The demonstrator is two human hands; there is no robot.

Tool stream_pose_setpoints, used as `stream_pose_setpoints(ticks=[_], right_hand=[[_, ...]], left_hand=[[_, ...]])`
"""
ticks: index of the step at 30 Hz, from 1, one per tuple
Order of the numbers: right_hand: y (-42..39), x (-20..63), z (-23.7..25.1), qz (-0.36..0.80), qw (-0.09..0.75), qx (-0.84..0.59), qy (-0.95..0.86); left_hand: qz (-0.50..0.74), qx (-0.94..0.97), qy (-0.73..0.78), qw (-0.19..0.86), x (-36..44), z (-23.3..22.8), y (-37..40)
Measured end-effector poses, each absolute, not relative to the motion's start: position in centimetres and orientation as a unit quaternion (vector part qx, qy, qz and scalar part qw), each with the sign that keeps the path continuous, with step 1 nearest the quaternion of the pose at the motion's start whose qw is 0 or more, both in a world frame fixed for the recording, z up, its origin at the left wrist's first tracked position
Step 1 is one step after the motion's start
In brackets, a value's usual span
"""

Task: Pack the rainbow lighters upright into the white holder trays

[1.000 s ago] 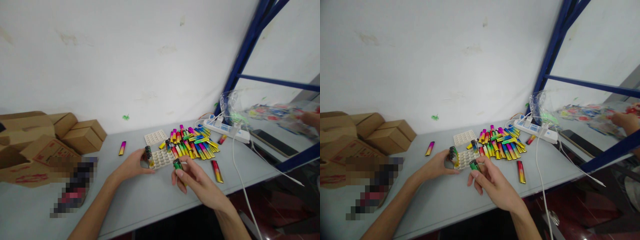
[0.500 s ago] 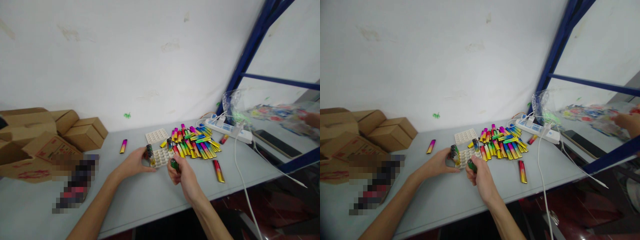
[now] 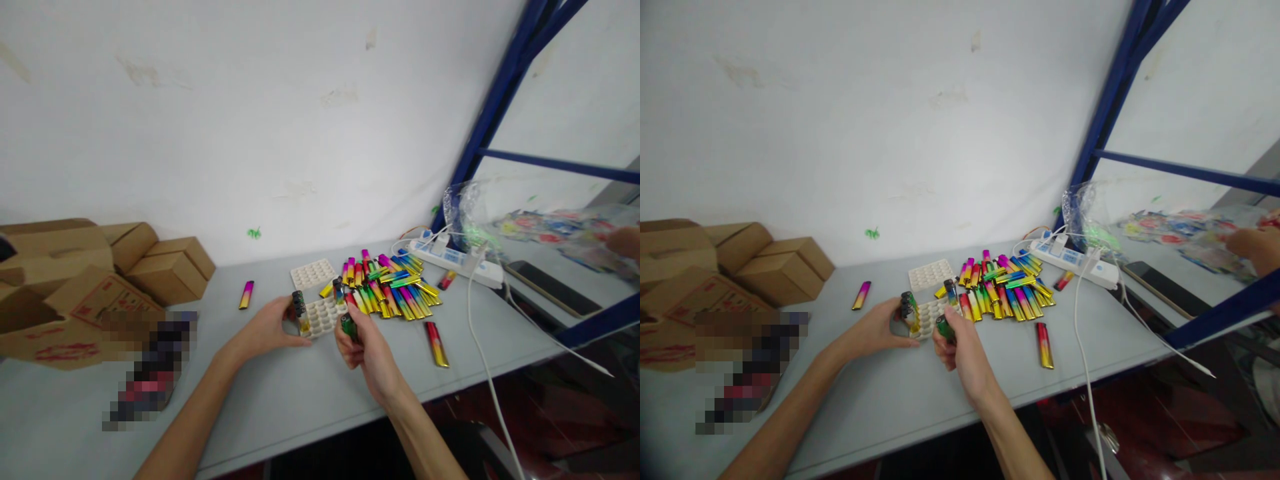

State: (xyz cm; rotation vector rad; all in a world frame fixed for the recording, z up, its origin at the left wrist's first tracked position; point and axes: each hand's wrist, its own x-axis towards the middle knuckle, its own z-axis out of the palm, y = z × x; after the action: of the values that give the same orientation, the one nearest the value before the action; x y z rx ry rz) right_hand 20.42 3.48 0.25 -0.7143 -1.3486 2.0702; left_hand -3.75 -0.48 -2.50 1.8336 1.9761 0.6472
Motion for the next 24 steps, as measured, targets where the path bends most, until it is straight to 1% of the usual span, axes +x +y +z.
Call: stream_pose_setpoints(ticks=[8, 13, 17, 20, 24], right_hand=[[3.4, 20.1, -0.3, 0.753, 0.298, -0.276, -0.518], [3.5, 20.2, -0.4, 0.771, 0.295, -0.273, -0.493], [3.9, 20.1, -0.7, 0.780, 0.334, -0.221, -0.480], [4.1, 20.0, -1.2, 0.751, 0.363, -0.202, -0.513], [4.2, 19.5, -2.0, 0.694, 0.363, -0.223, -0.580]], left_hand=[[0.231, 0.650, 0.699, 0.192, -3.7, -2.4, -0.5], [0.222, 0.644, 0.708, 0.185, -3.7, -2.4, -0.5], [0.222, 0.648, 0.706, 0.179, -3.7, -2.4, -0.5], [0.234, 0.649, 0.697, 0.193, -3.6, -2.4, -0.6], [0.241, 0.654, 0.685, 0.211, -3.7, -2.5, -0.5]])
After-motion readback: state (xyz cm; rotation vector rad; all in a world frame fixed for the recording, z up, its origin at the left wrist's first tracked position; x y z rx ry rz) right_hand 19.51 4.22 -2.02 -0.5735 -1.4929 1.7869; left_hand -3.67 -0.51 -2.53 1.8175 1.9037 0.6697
